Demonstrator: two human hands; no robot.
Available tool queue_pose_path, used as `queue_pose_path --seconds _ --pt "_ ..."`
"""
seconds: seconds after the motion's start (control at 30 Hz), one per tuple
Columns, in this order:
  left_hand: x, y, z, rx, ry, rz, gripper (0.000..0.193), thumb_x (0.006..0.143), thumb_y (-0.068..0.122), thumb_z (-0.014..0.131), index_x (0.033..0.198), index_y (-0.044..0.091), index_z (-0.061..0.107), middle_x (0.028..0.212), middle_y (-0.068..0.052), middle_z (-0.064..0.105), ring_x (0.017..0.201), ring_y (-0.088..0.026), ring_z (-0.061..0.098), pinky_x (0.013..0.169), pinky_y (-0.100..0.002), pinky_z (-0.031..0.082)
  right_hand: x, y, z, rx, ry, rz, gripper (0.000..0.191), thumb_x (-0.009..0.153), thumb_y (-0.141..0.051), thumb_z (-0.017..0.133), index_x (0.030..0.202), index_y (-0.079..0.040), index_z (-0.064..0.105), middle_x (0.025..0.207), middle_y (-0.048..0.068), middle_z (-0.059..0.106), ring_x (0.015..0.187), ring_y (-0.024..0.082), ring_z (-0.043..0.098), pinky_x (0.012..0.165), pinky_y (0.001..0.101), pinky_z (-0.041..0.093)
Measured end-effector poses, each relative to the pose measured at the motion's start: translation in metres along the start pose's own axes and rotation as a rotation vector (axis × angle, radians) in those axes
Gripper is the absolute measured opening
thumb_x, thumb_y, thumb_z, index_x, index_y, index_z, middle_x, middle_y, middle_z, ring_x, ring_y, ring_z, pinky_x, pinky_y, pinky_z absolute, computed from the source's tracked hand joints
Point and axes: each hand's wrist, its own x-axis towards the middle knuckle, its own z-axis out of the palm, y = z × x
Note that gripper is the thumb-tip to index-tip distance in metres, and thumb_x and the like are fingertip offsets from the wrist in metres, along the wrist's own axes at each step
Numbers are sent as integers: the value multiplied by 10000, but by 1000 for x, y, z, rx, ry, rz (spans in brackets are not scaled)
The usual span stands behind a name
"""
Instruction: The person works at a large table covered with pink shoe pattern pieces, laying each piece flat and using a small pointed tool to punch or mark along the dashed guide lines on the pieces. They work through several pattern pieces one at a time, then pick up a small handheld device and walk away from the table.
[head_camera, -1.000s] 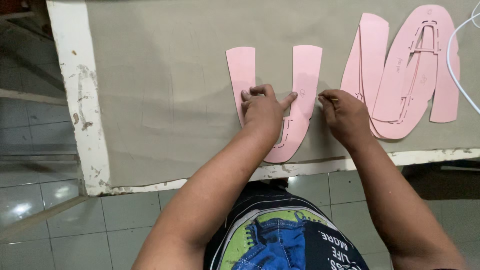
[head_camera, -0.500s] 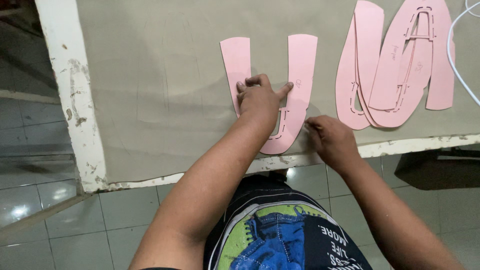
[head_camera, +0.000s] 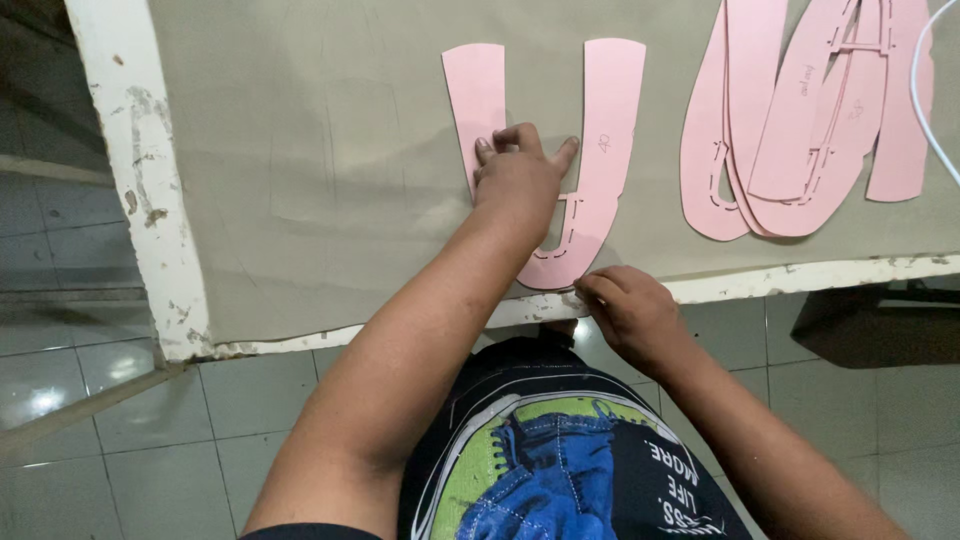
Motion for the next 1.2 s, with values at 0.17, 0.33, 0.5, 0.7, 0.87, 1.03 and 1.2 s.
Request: queue_pose_path --seconds 0.17,0.33,0.5,0.7,0.87,1.03,1.2 --pt "-11 2 10 180 11 64 1146 793 142 795 1643 118 26 1509 -491 91 1416 -654 210 1154 -566 330 -1 2 -3 10 38 73 136 895 -83 739 1023 -67 697 886 97 693 817 309 681 707 420 543" --pt "-17 3 -1 129 -21 57 1300 718 192 877 1638 119 -37 1507 -501 68 1430 -666 191 1177 -550 309 -1 -3 6 72 -7 -14 168 872 -60 722 1039 -63 702 915 107 704 830 312 689 704 416 551" --pt "-25 -1 -7 144 -14 93 1441 619 286 971 1645 65 -16 1495 -513 143 1429 -645 242 1203 -543 298 2 -5 18 176 -110 -48 199 851 -120 755 1032 -60 700 915 112 716 820 310 698 685 409 557" --pt "-24 -21 12 28 145 161 1455 509 408 1022 1547 -48 110 1464 -486 227 1398 -580 336 1215 -444 293 -1 1 8 121 -91 -39 169 891 -77 724 1058 -78 697 919 98 719 818 298 702 688 404 569" --pt "-18 -35 37 14 418 191 1217 542 429 993 1380 -158 334 1465 -441 335 1387 -479 448 1125 -353 435 27 -10 30 184 -125 -139 208 878 -89 711 1082 -65 685 939 96 721 842 308 703 690 418 562" --pt "-13 -65 45 -293 377 176 670 688 232 895 1235 22 570 1513 -132 475 1193 -299 624 914 -388 564 41 -16 32 122 -148 -133 182 882 -81 692 1063 -69 679 927 101 710 830 323 696 690 435 557" --pt "-8 -85 51 -287 588 241 411 760 118 786 1160 140 693 1388 35 586 991 -233 709 764 -407 574 53 -22 30 80 -134 -136 131 911 -103 712 1031 -71 673 902 99 709 802 327 693 666 434 554"
